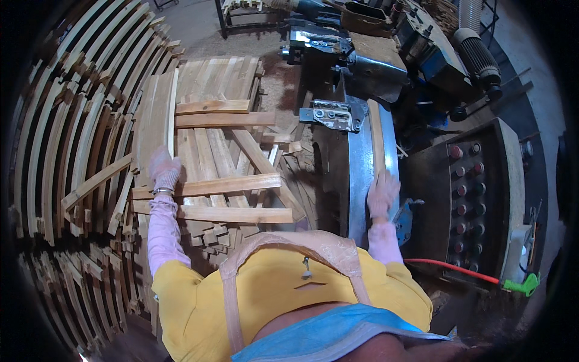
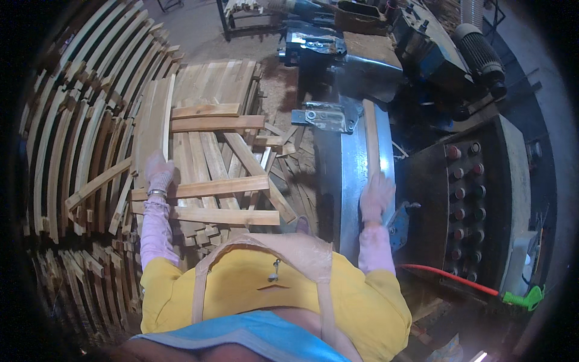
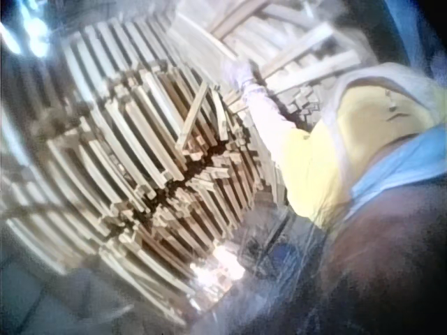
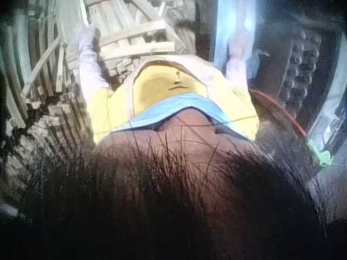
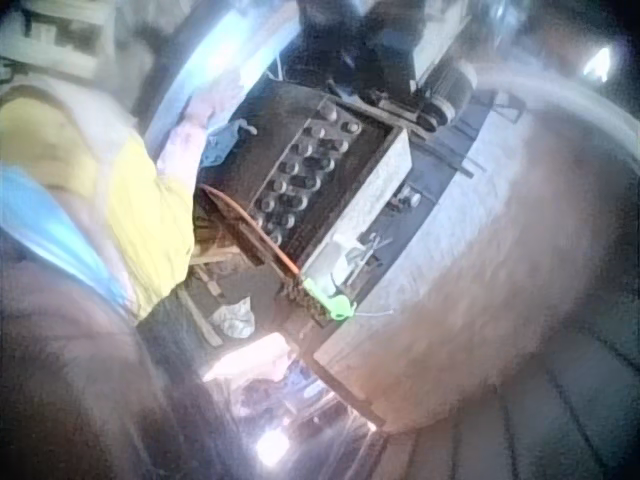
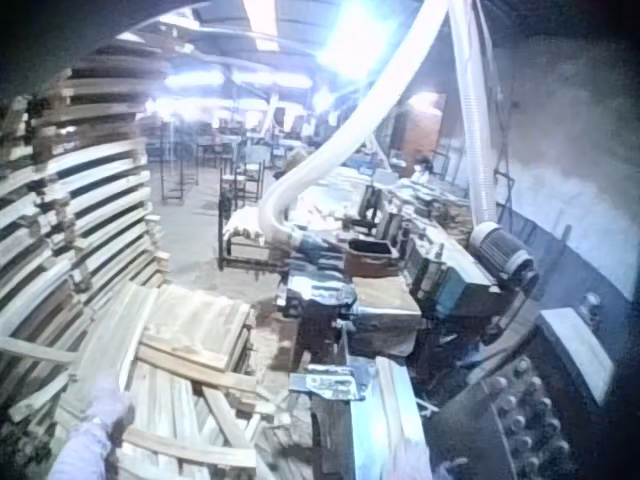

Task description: The person feeds wood boards into a planing machine one by one, moves to a large stack of wooden frames to pick up and place a frame on top, and returns to planing more boards.

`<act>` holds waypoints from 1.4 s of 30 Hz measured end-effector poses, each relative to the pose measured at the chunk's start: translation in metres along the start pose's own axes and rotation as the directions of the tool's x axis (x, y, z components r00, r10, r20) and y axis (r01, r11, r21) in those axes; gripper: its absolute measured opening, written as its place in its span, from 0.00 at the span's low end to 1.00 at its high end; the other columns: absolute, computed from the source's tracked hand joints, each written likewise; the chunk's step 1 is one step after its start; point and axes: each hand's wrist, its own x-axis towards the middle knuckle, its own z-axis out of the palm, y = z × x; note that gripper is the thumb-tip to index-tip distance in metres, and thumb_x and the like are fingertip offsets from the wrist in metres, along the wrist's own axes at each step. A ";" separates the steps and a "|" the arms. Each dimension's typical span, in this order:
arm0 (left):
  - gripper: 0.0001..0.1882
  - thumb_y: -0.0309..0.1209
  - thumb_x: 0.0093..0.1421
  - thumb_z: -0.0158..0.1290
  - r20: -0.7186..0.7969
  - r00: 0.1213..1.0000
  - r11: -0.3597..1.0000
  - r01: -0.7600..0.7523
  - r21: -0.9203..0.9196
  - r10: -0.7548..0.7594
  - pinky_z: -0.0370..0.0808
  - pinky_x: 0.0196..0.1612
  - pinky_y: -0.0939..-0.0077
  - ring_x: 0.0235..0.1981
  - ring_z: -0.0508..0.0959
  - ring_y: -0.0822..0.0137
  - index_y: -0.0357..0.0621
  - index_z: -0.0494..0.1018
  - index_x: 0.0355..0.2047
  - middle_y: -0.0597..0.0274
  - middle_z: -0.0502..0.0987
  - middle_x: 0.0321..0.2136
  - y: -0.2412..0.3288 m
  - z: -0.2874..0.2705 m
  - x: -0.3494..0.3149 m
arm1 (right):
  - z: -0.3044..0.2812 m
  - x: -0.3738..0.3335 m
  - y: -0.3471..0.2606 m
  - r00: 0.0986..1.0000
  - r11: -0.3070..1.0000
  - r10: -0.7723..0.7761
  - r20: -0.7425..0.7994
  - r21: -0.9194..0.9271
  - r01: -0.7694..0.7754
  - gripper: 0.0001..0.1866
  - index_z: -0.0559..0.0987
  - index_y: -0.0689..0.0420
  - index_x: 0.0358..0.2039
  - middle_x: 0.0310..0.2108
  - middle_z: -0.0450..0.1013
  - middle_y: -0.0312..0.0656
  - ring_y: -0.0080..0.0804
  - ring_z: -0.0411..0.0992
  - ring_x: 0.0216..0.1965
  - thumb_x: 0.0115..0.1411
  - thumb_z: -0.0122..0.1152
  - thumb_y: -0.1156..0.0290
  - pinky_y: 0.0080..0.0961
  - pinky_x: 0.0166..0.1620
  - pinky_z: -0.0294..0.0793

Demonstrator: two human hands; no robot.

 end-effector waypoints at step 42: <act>0.16 0.39 0.70 0.50 -0.166 0.716 0.469 -0.595 -0.653 0.678 0.73 0.57 0.52 0.52 0.77 0.42 0.41 0.78 0.46 0.41 0.79 0.48 0.195 -0.031 -0.130 | -0.024 0.131 -0.249 0.894 0.085 -0.446 -0.052 0.991 0.100 0.23 0.75 0.62 0.60 0.54 0.78 0.42 0.35 0.73 0.55 0.69 0.56 0.63 0.28 0.59 0.70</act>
